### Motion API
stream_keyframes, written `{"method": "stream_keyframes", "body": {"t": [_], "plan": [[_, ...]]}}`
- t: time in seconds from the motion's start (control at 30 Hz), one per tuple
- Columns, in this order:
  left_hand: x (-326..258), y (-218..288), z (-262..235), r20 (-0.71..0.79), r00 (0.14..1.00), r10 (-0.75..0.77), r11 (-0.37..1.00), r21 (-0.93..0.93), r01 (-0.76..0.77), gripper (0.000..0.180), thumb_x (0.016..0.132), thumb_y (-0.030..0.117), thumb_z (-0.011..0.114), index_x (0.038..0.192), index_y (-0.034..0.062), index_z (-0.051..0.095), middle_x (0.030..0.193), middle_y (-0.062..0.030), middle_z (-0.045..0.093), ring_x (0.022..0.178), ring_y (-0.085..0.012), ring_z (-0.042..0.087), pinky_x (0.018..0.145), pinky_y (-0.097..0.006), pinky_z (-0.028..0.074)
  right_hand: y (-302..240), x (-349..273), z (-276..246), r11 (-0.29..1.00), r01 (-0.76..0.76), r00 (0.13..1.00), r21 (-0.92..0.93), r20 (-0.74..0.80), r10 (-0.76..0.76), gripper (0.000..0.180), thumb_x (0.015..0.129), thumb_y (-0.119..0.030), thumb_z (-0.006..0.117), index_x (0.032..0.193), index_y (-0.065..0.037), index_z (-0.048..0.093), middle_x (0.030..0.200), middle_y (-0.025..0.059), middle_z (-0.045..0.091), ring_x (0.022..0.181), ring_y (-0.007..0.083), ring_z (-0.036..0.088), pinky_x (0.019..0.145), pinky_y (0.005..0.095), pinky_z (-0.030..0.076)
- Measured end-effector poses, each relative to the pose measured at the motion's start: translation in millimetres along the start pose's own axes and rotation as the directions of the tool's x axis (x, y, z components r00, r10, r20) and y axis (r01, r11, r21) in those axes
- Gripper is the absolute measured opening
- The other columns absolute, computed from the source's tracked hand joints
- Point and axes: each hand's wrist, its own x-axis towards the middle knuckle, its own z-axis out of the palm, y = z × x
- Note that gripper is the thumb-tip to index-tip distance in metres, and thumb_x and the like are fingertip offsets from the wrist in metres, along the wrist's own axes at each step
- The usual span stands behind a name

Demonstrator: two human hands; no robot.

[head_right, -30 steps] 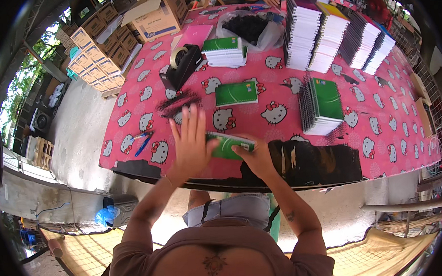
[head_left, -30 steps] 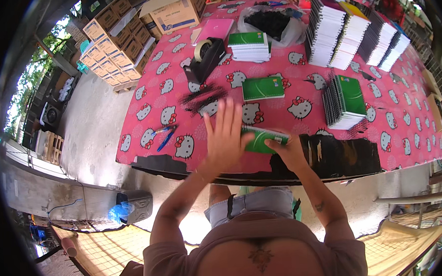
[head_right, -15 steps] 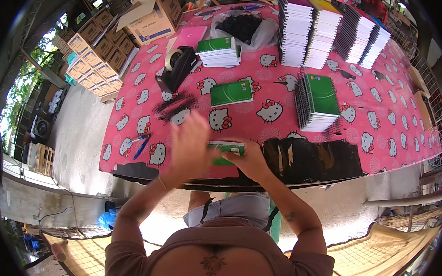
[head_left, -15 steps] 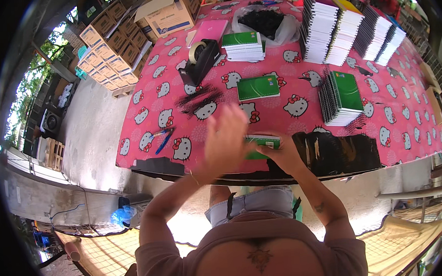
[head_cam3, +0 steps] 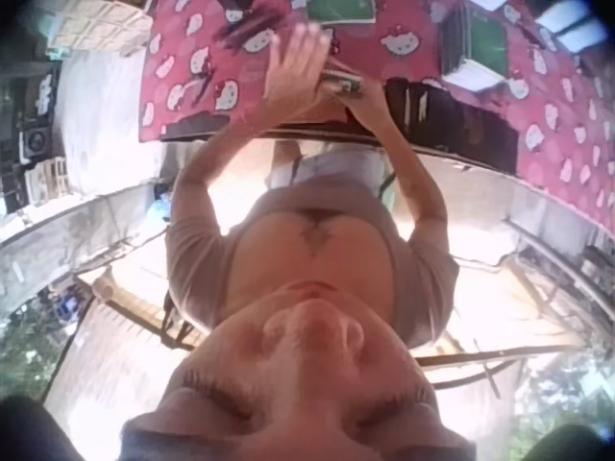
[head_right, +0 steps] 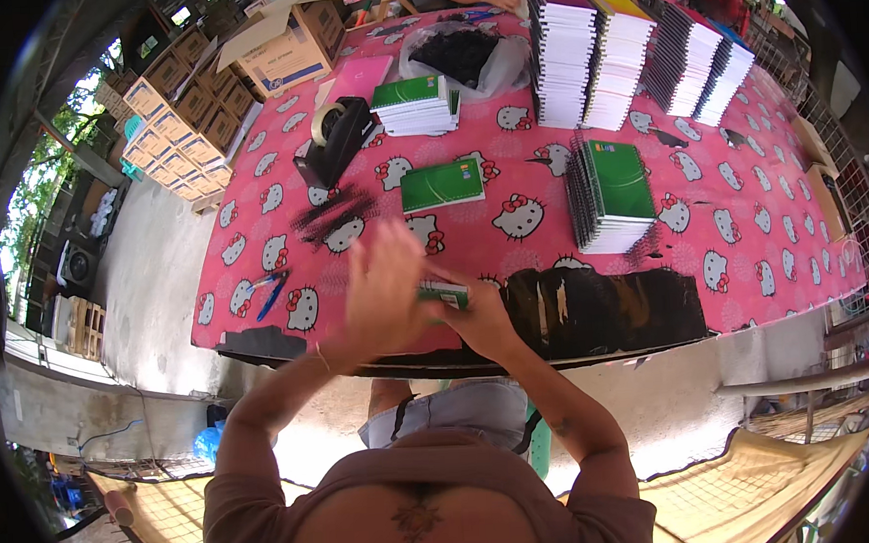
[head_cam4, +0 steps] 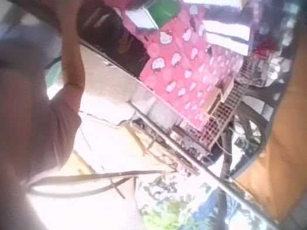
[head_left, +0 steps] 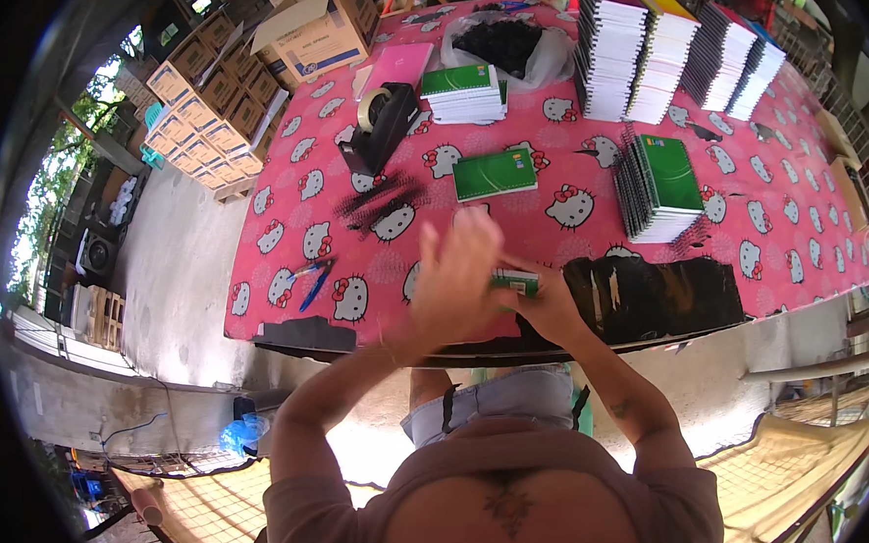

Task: The person organizes and stacks small green notebooks by hand on a table, aligning the edges and placing them into neat stacks.

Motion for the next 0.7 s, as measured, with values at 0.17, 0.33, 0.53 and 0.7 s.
{"method": "stream_keyframes", "body": {"t": [0.17,0.33,0.53,0.7], "plan": [[16,-9,6,-0.053,0.995,-0.083,0.963,-0.263,0.067,0.09,0.089,0.066,0.049,0.146,-0.0032,0.038,0.151,-0.0239,0.04,0.141,-0.0397,0.037,0.111,-0.065,0.024,-3,1,-9,0.997,-0.079,0.997,0.005,0.01,0.079,0.064,0.086,0.002,0.069,0.146,-0.01,0.052,0.095,0.0037,0.073,0.086,0.0025,0.056,0.078,0.0221,0.051],[12,1,16,-0.024,0.999,-0.023,0.96,-0.279,0.015,0.087,0.092,0.063,0.049,0.148,-0.002,0.038,0.153,-0.0213,0.041,0.145,-0.0358,0.035,0.116,-0.06,0.019,22,5,-12,1.0,0.011,0.999,-0.028,-0.03,-0.011,0.072,0.084,0.004,0.07,0.15,-0.013,0.047,0.092,0.0025,0.068,0.082,0.0044,0.054,0.076,0.0235,0.049],[29,1,32,-0.24,0.923,-0.302,0.809,-0.577,0.115,0.046,0.093,0.03,0.067,0.13,0.0042,0.058,0.117,-0.0141,0.066,0.111,-0.0313,0.062,0.113,-0.052,0.029,35,7,-17,0.98,0.061,0.996,-0.187,-0.051,-0.072,0.068,0.081,0.0,0.074,0.144,-0.01,0.05,0.115,0.0114,0.071,0.106,0.0179,0.067,0.088,0.0337,0.052],[31,6,31,-0.211,0.932,-0.293,0.731,-0.678,0.076,0.024,0.089,0.022,0.072,0.107,0.0074,0.066,0.097,-0.0077,0.069,0.09,-0.028,0.065,0.098,-0.046,0.041,24,2,-30,0.963,0.046,0.999,-0.267,0.015,-0.043,0.052,0.081,-0.004,0.076,0.129,-0.005,0.057,0.113,0.0152,0.07,0.1,0.0314,0.069,0.086,0.037,0.054]]}}
